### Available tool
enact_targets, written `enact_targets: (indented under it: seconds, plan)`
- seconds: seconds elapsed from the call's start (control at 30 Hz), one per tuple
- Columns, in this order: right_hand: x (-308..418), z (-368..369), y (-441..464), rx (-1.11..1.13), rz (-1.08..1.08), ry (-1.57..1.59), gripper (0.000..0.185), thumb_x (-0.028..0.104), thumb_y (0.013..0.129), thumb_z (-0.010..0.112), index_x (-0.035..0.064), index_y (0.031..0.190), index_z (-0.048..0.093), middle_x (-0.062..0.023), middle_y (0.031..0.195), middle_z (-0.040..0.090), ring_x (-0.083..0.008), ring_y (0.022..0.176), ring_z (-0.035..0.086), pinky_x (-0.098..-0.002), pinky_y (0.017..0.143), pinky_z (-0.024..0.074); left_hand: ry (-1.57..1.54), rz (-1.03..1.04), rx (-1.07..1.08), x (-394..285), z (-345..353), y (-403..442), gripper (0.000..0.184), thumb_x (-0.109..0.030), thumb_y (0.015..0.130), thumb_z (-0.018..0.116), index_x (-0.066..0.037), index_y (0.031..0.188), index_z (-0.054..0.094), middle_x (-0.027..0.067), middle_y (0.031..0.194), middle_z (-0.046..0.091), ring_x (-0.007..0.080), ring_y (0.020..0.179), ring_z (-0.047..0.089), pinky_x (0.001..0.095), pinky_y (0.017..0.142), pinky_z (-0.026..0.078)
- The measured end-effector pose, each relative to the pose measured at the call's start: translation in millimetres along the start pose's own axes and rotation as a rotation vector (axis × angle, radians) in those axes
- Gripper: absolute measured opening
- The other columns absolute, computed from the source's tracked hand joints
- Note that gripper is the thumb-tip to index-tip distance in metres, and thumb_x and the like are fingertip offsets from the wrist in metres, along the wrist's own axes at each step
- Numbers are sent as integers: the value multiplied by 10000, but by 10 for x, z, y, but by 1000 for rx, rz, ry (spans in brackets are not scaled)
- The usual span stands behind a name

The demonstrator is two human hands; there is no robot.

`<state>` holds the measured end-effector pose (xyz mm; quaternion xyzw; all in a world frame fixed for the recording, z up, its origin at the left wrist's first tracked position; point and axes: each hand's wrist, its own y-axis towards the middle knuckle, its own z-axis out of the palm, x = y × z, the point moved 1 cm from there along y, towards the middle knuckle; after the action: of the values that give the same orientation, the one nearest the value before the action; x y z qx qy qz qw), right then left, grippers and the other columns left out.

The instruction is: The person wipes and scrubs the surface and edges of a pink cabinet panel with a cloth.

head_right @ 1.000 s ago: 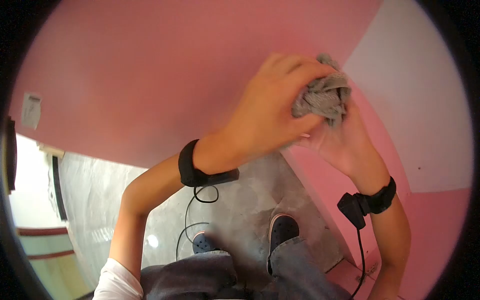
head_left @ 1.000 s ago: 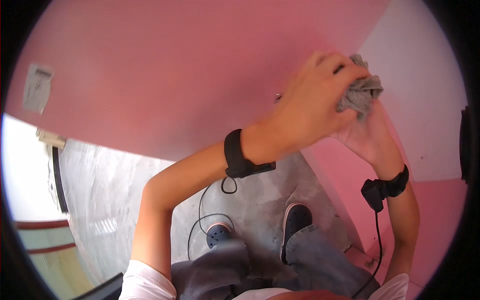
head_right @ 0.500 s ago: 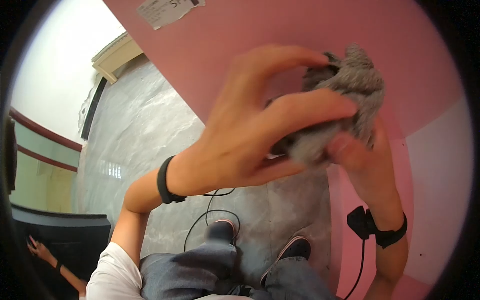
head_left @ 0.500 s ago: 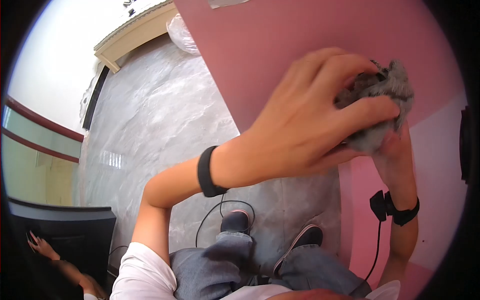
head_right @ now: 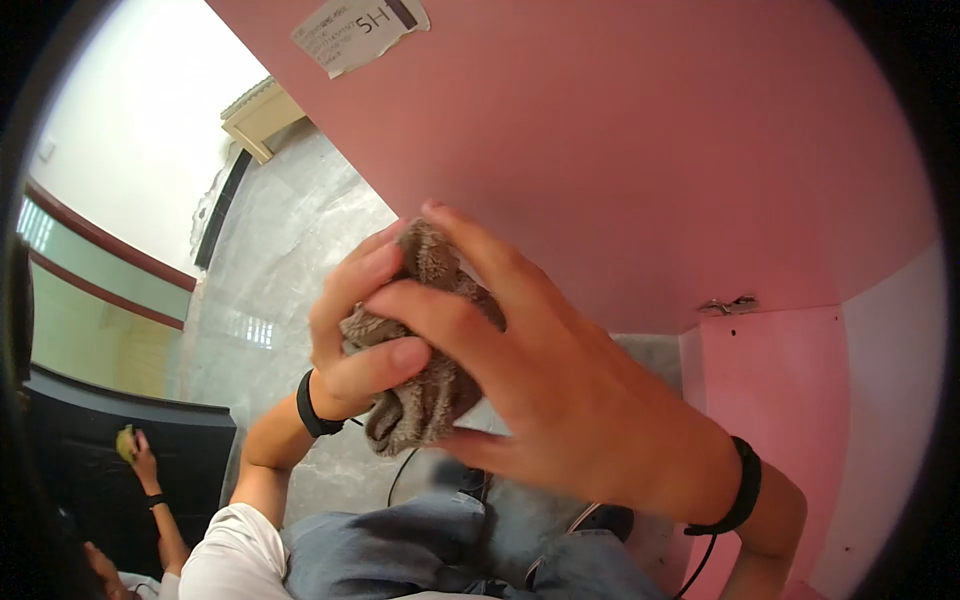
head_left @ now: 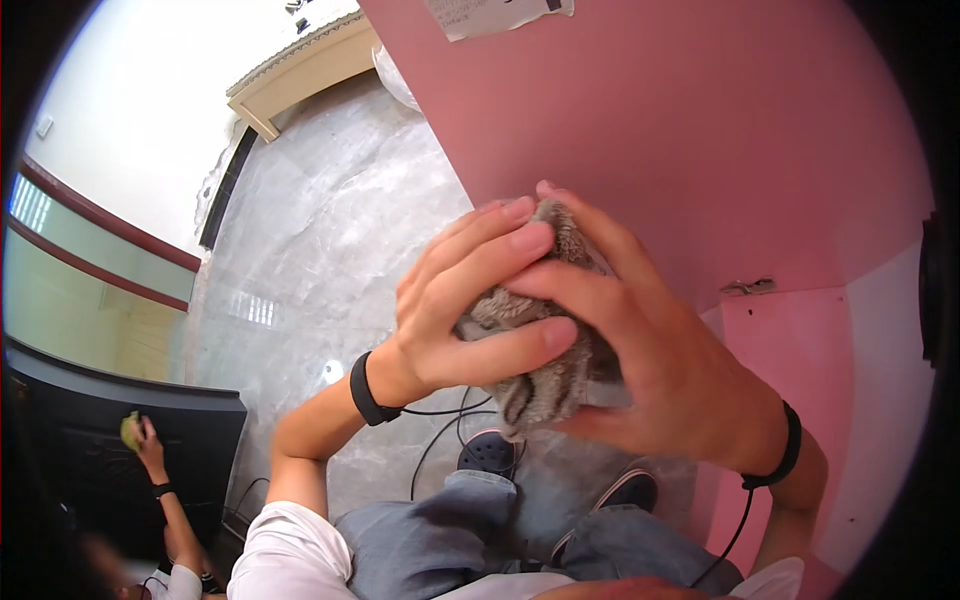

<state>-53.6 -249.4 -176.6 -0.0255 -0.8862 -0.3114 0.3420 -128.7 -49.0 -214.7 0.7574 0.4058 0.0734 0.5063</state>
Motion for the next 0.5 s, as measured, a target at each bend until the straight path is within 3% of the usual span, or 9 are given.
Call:
enact_targets:
  seconds: [0.1,0.2,0.27,0.33,0.37,0.43,0.47,0.5]
  plan:
    - [24,144,-12,-53,-48,-53,853,62,712,887,108,1465,490,-289,1575,309,-485,1424,412,-513,1156,401,46,64,-36,49,-52,-60,378,-159,740,837,-273,1085,732,179,1334,631,408,1198,642,516,980,558]
    - [33,157,-22,-148,-122,-150,883,54,710,891,108,1488,475,-281,1580,298,-479,1437,398,-507,1164,398,431,444,-172,54,-104,96,481,-193,747,833,-351,1174,681,144,1316,615,338,1116,614,435,894,559]
    - [31,141,-24,-179,-142,-219,914,48,714,893,97,1511,448,-272,1582,299,-466,1447,391,-501,1172,392,401,454,-282,123,2,194,481,-184,748,835,-337,1177,679,151,1316,608,338,1105,608,429,885,559]
    - [50,105,-53,-246,-49,73,1026,53,703,915,52,1563,355,-230,1590,306,-379,1473,376,-466,1191,375,226,413,-488,179,195,226,504,-145,763,845,-274,1215,664,179,1308,591,330,1077,600,411,867,555]
    - [62,107,-70,-251,-37,57,1026,53,703,915,52,1563,355,-230,1590,306,-379,1473,376,-466,1191,375,207,415,-495,146,215,214,504,-145,763,845,-274,1215,664,179,1308,591,330,1077,600,411,867,555]
    - [15,142,-94,-335,138,525,1121,56,684,945,10,1585,279,-191,1589,312,-284,1473,372,-424,1207,351,46,206,-394,48,227,178,515,-111,785,849,-219,1248,653,206,1311,585,335,1109,603,407,894,549]
    - [-91,152,-130,-323,220,689,1128,205,705,968,15,1580,281,-141,1550,393,-221,1440,411,-393,1197,360,-197,138,-419,-21,386,208,534,-134,798,863,-172,1281,637,222,1316,576,342,1145,604,403,932,536]
    - [-140,52,-108,-332,227,674,1128,205,705,968,15,1580,281,-141,1550,393,-221,1440,411,-393,1197,360,-214,142,-422,-37,453,218,534,-134,798,863,-172,1281,637,222,1316,576,342,1145,604,403,932,536]
